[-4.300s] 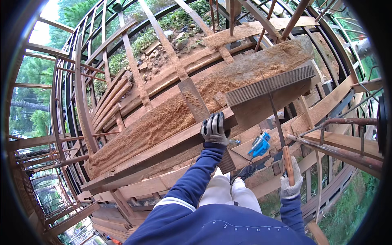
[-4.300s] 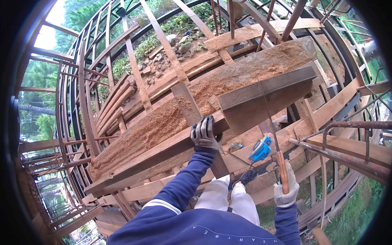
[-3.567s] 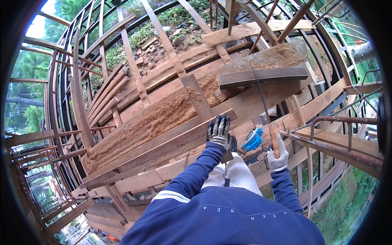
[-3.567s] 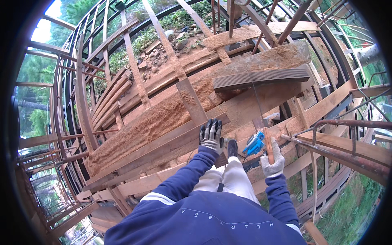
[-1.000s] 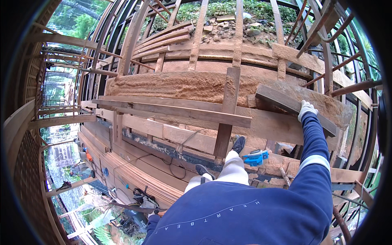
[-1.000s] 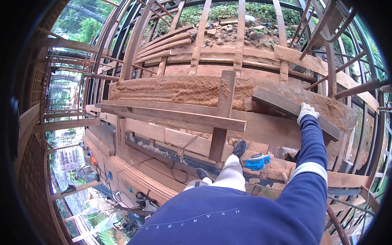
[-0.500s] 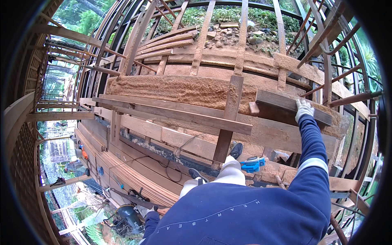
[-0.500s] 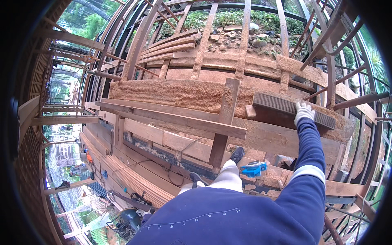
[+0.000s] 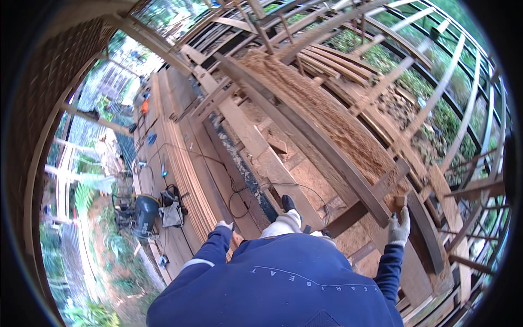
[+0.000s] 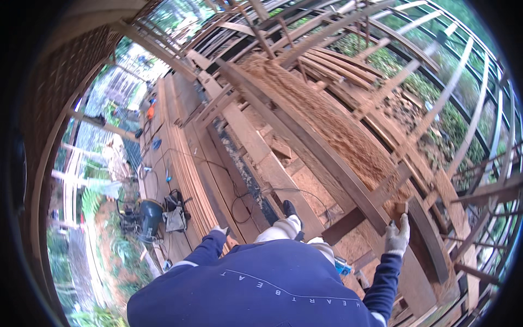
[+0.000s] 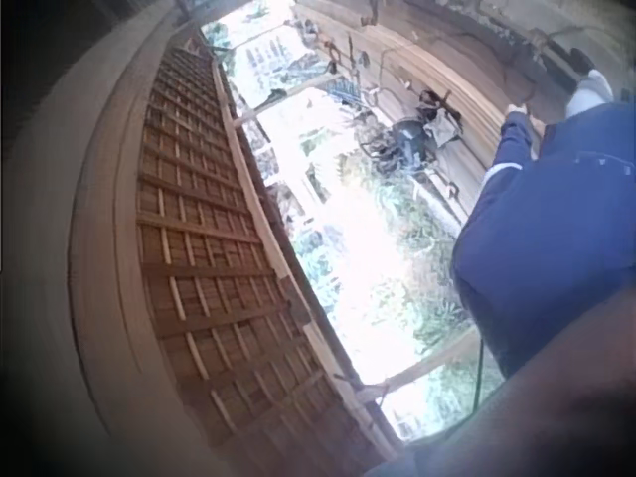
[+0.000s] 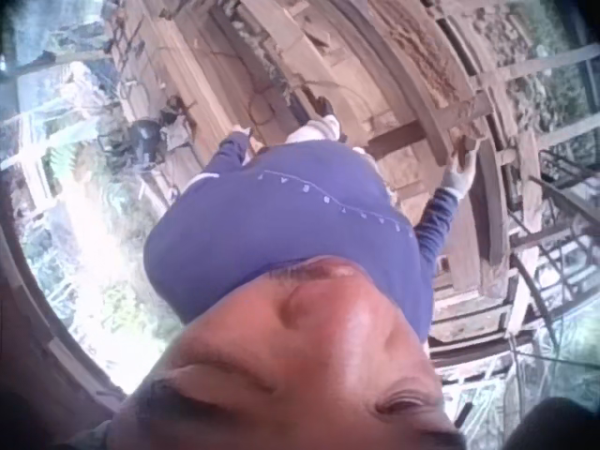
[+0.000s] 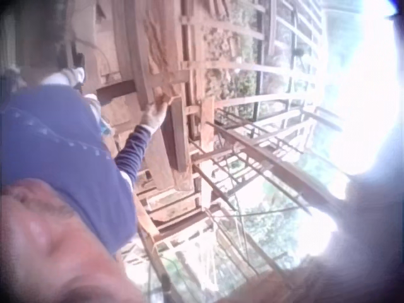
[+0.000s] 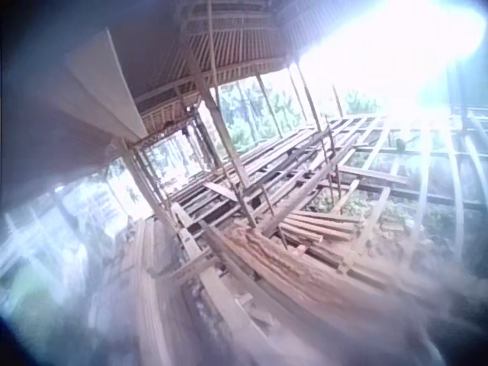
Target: The person saws through a wooden plank using a hand saw while standing on a wooden structural frame. The person holds the plank steady with one gloved hand and performs repeated sawing motions with the other until the end of the plank is cut off.
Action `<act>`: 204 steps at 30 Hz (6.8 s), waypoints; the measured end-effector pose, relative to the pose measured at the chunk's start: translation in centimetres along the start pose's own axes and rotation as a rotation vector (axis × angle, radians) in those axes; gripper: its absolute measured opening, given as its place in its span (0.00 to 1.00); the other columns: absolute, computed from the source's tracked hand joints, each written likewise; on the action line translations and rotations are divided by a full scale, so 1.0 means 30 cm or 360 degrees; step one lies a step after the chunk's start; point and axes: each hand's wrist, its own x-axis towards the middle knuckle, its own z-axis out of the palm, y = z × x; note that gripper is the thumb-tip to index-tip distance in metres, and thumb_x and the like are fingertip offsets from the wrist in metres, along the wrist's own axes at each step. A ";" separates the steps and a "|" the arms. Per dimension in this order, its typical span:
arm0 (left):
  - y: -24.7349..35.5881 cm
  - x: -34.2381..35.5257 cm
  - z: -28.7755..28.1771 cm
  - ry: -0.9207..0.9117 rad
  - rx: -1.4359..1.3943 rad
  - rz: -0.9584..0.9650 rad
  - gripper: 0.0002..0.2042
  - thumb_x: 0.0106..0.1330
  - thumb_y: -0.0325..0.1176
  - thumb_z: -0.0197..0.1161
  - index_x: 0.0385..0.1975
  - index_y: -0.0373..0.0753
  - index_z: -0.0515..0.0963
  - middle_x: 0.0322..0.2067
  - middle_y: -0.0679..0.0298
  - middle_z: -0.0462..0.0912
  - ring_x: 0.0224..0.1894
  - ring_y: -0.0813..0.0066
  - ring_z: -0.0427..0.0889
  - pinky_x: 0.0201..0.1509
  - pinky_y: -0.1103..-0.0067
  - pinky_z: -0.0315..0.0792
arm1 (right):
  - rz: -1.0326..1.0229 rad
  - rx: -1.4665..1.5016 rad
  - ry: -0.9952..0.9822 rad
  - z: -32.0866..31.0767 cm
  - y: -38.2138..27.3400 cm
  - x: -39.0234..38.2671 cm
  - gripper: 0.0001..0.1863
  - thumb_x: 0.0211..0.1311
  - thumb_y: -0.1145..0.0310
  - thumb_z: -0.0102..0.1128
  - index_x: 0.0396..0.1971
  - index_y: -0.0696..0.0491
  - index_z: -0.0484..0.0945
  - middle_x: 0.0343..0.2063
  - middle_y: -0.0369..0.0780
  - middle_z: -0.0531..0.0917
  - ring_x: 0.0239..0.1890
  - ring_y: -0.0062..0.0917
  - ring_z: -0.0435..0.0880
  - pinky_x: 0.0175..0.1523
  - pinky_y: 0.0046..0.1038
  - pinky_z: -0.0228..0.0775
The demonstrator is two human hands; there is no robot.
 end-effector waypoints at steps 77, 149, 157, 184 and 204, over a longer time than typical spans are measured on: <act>0.389 2.026 -0.985 -0.0534 -0.0341 0.0583 0.26 0.60 0.51 0.74 0.45 0.32 0.86 0.41 0.47 0.89 0.46 0.49 0.89 0.52 0.63 0.80 | 0.0390 -0.0993 -0.1498 1.653 -1.400 0.702 0.34 0.39 0.60 0.75 0.54 0.50 0.85 0.47 0.49 0.89 0.52 0.43 0.87 0.56 0.39 0.80; 0.465 1.943 -0.980 -0.0070 -0.0387 0.0535 0.28 0.61 0.55 0.74 0.44 0.31 0.86 0.41 0.44 0.89 0.47 0.42 0.87 0.52 0.60 0.79 | 0.0005 -0.1225 -0.0973 1.782 -1.321 0.673 0.35 0.37 0.56 0.76 0.50 0.53 0.81 0.46 0.52 0.87 0.52 0.46 0.86 0.57 0.40 0.80; 0.163 2.052 -0.809 -0.0364 -0.0412 0.0423 0.30 0.61 0.61 0.68 0.43 0.35 0.87 0.41 0.41 0.87 0.51 0.41 0.85 0.53 0.56 0.79 | 0.0155 -0.1413 -0.1064 1.891 -1.535 0.709 0.33 0.41 0.56 0.75 0.51 0.52 0.80 0.46 0.51 0.87 0.52 0.44 0.87 0.58 0.40 0.80; 0.773 2.788 -1.389 -0.0023 -0.1287 0.0440 0.22 0.68 0.50 0.66 0.46 0.34 0.86 0.41 0.50 0.89 0.44 0.54 0.87 0.49 0.64 0.80 | -0.0204 -0.0720 -0.1735 2.686 -2.289 0.661 0.36 0.48 0.46 0.74 0.51 0.58 0.84 0.43 0.55 0.88 0.49 0.48 0.88 0.55 0.44 0.80; 1.263 2.527 -1.295 -0.0377 -0.1408 0.0774 0.21 0.70 0.47 0.67 0.48 0.33 0.84 0.42 0.53 0.88 0.43 0.59 0.86 0.49 0.66 0.80 | -0.0894 -0.0701 -0.1154 2.453 -2.109 0.681 0.21 0.40 0.64 0.74 0.40 0.50 0.87 0.37 0.44 0.89 0.44 0.42 0.89 0.49 0.42 0.81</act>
